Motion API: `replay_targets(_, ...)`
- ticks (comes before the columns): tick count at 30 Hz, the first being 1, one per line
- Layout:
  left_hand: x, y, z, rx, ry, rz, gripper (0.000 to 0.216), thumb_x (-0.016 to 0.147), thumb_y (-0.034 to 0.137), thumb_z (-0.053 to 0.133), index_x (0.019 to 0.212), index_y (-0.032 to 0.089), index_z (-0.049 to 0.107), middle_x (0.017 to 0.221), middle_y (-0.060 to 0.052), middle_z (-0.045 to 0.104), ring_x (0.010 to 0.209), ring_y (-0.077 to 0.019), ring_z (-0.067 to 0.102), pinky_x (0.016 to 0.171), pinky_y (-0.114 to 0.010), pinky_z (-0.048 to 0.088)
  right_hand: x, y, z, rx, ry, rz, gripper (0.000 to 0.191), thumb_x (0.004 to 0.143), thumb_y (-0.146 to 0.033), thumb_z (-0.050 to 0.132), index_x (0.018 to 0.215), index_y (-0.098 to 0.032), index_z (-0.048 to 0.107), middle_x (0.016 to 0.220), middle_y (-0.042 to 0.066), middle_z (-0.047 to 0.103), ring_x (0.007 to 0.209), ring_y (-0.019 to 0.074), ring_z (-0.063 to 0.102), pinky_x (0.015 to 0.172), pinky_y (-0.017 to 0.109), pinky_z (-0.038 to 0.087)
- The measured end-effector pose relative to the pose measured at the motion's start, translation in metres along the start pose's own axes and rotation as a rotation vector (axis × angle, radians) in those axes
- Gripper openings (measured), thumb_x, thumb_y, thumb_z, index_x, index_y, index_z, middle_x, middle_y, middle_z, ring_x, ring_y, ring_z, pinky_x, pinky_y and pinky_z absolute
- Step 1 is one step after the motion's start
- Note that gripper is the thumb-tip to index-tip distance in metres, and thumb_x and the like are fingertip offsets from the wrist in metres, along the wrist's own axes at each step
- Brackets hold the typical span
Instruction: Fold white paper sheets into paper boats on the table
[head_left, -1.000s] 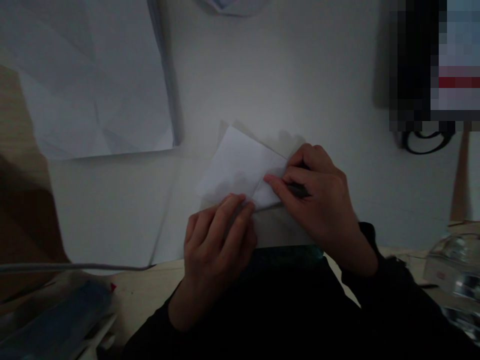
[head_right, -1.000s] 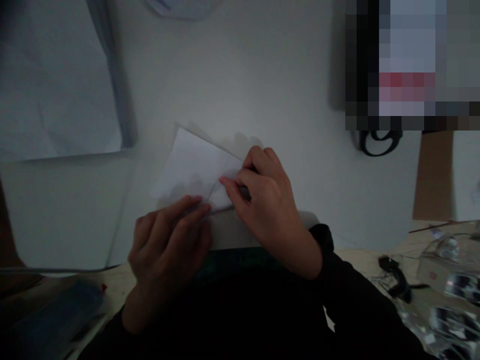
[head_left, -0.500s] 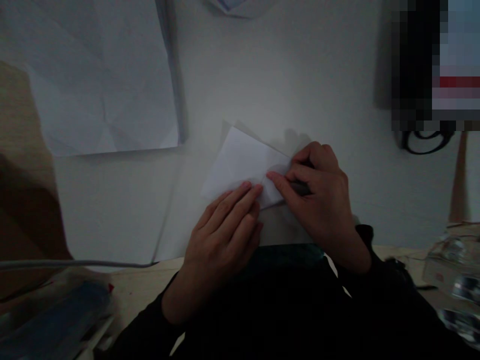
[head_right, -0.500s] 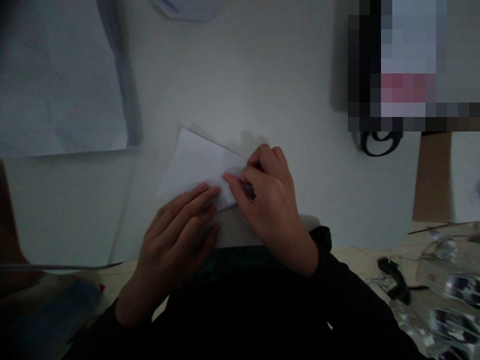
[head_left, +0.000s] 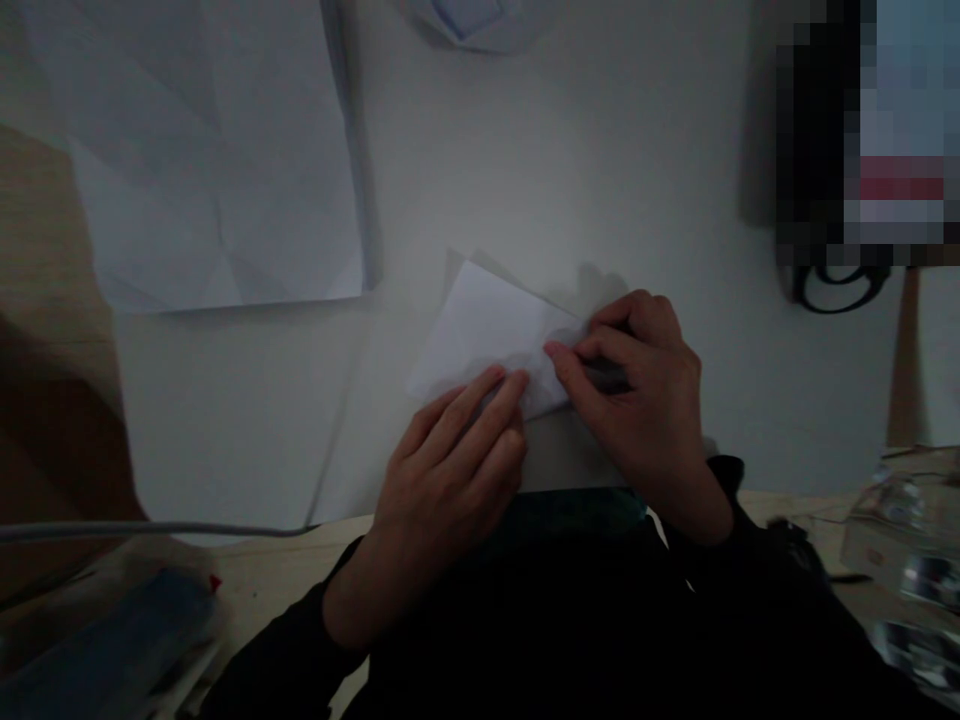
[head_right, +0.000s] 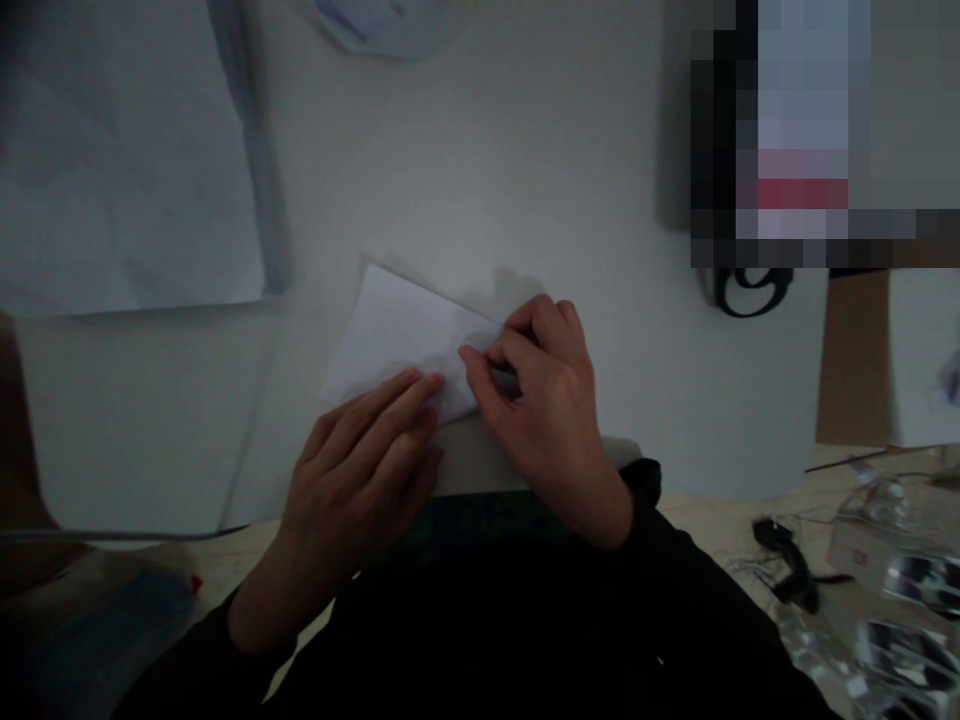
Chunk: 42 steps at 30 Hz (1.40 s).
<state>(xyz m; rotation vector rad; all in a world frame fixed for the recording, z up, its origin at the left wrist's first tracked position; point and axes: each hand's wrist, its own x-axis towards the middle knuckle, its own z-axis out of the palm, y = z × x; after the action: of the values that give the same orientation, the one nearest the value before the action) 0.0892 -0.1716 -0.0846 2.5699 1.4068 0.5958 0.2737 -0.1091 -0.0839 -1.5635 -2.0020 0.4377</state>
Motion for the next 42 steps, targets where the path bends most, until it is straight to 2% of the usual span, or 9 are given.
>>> replay_targets(16, -0.001, 0.001, 0.001, 0.036, -0.001, 0.008, 0.013, 0.095, 0.018, 0.062, 0.108, 0.015, 0.064, 0.137, -0.011, 0.070, 0.131, -0.0260, 0.064, 0.102, -0.037, 0.050, 0.000, 0.004, 0.000, 0.038, -0.017, 0.003, 0.027, 0.090, -0.025, 0.071, 0.066, -0.022, 0.058, 0.082, 0.005, 0.058, 0.083, 0.0219, 0.055, 0.073, 0.040, 0.049)
replay_targets(22, 0.000, 0.002, -0.001, 0.040, -0.062, -0.005, 0.004, 0.097, 0.018, 0.060, 0.098, 0.020, 0.063, 0.146, -0.006, 0.065, 0.134, -0.0246, 0.061, 0.100, -0.037, 0.049, 0.000, 0.004, 0.000, 0.054, -0.012, 0.015, 0.027, 0.089, -0.025, 0.071, 0.065, -0.022, 0.058, 0.082, 0.005, 0.058, 0.083, 0.0220, 0.055, 0.074, 0.040, 0.049)
replay_targets(27, 0.000, -0.001, -0.005, 0.003, -0.086, -0.001, 0.009, 0.098, 0.016, 0.057, 0.102, 0.021, 0.063, 0.147, -0.007, 0.063, 0.133, -0.0250, 0.060, 0.093, -0.037, 0.051, 0.000, 0.005, 0.002, 0.058, -0.023, 0.017, 0.026, 0.091, -0.029, 0.070, 0.067, -0.023, 0.059, 0.083, 0.005, 0.059, 0.085, 0.0232, 0.055, 0.076, 0.041, 0.049)
replay_targets(31, 0.003, -0.007, -0.010, -0.045, -0.130, 0.022, 0.017, 0.098, 0.012, 0.052, 0.109, 0.019, 0.064, 0.149, -0.009, 0.061, 0.132, -0.0258, 0.060, 0.091, -0.038, 0.052, -0.001, 0.007, -0.001, 0.050, 0.018, -0.010, 0.014, 0.091, -0.029, 0.070, 0.079, -0.023, 0.065, 0.087, 0.005, 0.059, 0.086, 0.0231, 0.056, 0.077, 0.041, 0.049)
replay_targets(35, 0.005, -0.013, -0.014, -0.055, -0.145, 0.059, 0.026, 0.098, 0.007, 0.046, 0.113, 0.018, 0.064, 0.149, -0.010, 0.061, 0.127, -0.0253, 0.062, 0.091, -0.038, 0.054, -0.018, 0.006, -0.013, -0.026, 0.130, -0.166, 0.005, 0.091, -0.025, 0.071, 0.092, -0.021, 0.071, 0.096, 0.009, 0.062, 0.089, 0.0235, 0.056, 0.079, 0.041, 0.049)
replay_targets(36, 0.005, -0.014, -0.015, -0.058, -0.146, 0.065, 0.028, 0.098, 0.006, 0.046, 0.114, 0.018, 0.065, 0.149, -0.010, 0.061, 0.126, -0.0249, 0.062, 0.092, -0.038, 0.055, -0.025, 0.006, -0.016, -0.055, 0.131, -0.215, 0.005, 0.090, -0.022, 0.071, 0.094, -0.021, 0.072, 0.100, 0.010, 0.063, 0.092, 0.0240, 0.056, 0.081, 0.042, 0.049)
replay_targets(38, 0.005, -0.014, -0.015, -0.062, -0.152, 0.073, 0.031, 0.097, 0.004, 0.045, 0.115, 0.019, 0.065, 0.150, -0.010, 0.061, 0.126, -0.0245, 0.063, 0.093, -0.039, 0.055, -0.040, 0.005, -0.020, -0.112, 0.049, -0.281, 0.018, 0.089, -0.020, 0.072, 0.106, -0.024, 0.072, 0.114, 0.012, 0.064, 0.100, 0.0264, 0.058, 0.086, 0.045, 0.049)
replay_targets(42, 0.004, -0.012, -0.012, -0.052, -0.141, 0.079, 0.030, 0.096, 0.006, 0.048, 0.116, 0.019, 0.066, 0.151, -0.012, 0.060, 0.122, -0.0254, 0.064, 0.095, -0.041, 0.056, -0.060, 0.005, -0.017, -0.162, -0.033, -0.291, 0.030, 0.091, -0.023, 0.070, 0.121, -0.023, 0.070, 0.125, 0.015, 0.063, 0.110, 0.0300, 0.058, 0.090, 0.049, 0.047)
